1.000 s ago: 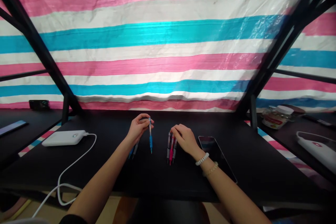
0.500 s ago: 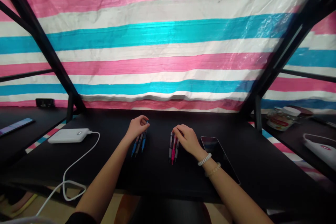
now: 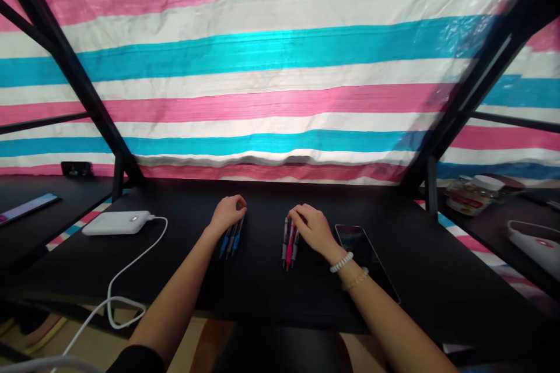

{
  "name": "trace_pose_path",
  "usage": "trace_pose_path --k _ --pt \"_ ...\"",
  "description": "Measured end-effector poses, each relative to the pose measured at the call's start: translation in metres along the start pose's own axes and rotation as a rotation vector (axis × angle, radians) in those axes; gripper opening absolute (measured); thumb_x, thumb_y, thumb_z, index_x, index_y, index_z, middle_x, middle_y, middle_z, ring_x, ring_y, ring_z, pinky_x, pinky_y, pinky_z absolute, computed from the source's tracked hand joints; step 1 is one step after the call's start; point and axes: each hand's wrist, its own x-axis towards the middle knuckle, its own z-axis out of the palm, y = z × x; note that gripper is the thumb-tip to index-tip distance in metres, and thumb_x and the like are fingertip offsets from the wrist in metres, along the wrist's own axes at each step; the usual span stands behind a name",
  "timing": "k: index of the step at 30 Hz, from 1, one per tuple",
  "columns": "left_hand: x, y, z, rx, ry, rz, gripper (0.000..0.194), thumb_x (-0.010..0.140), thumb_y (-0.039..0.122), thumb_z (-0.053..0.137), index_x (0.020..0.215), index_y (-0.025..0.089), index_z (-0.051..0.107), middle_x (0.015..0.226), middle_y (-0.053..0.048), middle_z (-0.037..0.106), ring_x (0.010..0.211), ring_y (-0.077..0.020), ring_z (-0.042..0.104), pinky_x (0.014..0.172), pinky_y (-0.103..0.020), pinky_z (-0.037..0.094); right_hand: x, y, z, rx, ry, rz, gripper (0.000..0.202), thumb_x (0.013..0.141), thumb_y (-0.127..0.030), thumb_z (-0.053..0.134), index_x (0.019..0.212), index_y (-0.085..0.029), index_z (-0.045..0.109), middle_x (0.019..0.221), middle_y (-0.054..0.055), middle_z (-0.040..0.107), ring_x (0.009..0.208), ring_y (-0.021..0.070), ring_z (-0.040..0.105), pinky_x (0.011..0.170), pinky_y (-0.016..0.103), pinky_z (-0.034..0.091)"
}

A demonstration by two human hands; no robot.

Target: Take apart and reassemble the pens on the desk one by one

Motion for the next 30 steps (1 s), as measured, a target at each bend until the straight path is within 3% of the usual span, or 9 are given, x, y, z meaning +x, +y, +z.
trace_pose_path --k 2,6,10,13,22,30 --pt "-0.001 0.004 -0.001 0.017 0.029 0.051 0.031 0.095 0.034 0.059 0.122 0.018 0.06 0.125 -0.01 0.061 0.104 -0.0227 0.063 0.088 -0.043 0.055 0.001 0.001 -0.001 0.014 0.019 0.005 0.03 0.097 -0.03 0.048 0.075 -0.021 0.066 0.071 0.002 0.06 0.069 0.0171 0.058 0.068 0.027 0.041" --pt "-0.007 0.03 0.004 0.022 0.056 0.23 0.018 0.089 0.022 0.06 0.104 0.021 0.07 0.098 -0.01 0.069 0.1 -0.0279 0.06 0.091 -0.045 0.048 0.002 0.002 -0.002 0.048 0.11 0.043 0.031 0.097 -0.031 0.047 0.075 -0.021 0.066 0.068 0.003 0.061 0.07 0.0184 0.059 0.07 0.028 0.042" --pt "-0.022 0.065 0.022 0.025 -0.183 0.535 0.029 0.082 0.013 0.065 0.104 0.03 0.072 0.111 -0.005 0.07 0.106 -0.0251 0.057 0.097 -0.039 0.043 0.003 0.006 -0.005 0.09 0.225 0.106 0.032 0.098 -0.032 0.043 0.081 -0.02 0.067 0.067 0.003 0.062 0.067 0.0186 0.059 0.065 0.028 0.043" --pt "-0.032 0.079 0.033 0.068 -0.321 0.678 0.025 0.085 0.011 0.061 0.099 0.029 0.071 0.118 -0.004 0.067 0.111 -0.0244 0.054 0.098 -0.039 0.041 0.004 0.009 -0.006 0.127 0.279 0.147 0.034 0.098 -0.034 0.041 0.081 -0.019 0.067 0.064 0.002 0.063 0.064 0.0173 0.059 0.062 0.026 0.042" --pt "-0.04 0.085 0.035 0.269 -0.402 0.797 0.021 0.09 0.009 0.053 0.099 0.024 0.064 0.116 -0.005 0.062 0.113 -0.0239 0.05 0.092 -0.037 0.038 0.006 0.009 -0.005 0.248 0.305 0.205 0.036 0.096 -0.037 0.043 0.076 -0.018 0.067 0.059 -0.001 0.061 0.058 0.0145 0.058 0.059 0.023 0.042" --pt "-0.037 0.085 0.025 0.3 -0.358 0.835 0.021 0.089 0.005 0.052 0.09 0.024 0.061 0.092 0.0 0.066 0.101 -0.0194 0.055 0.089 -0.032 0.038 0.009 0.022 -0.001 0.286 0.253 0.245 0.037 0.096 -0.038 0.041 0.079 -0.017 0.067 0.06 0.001 0.062 0.06 0.0153 0.059 0.06 0.024 0.045"
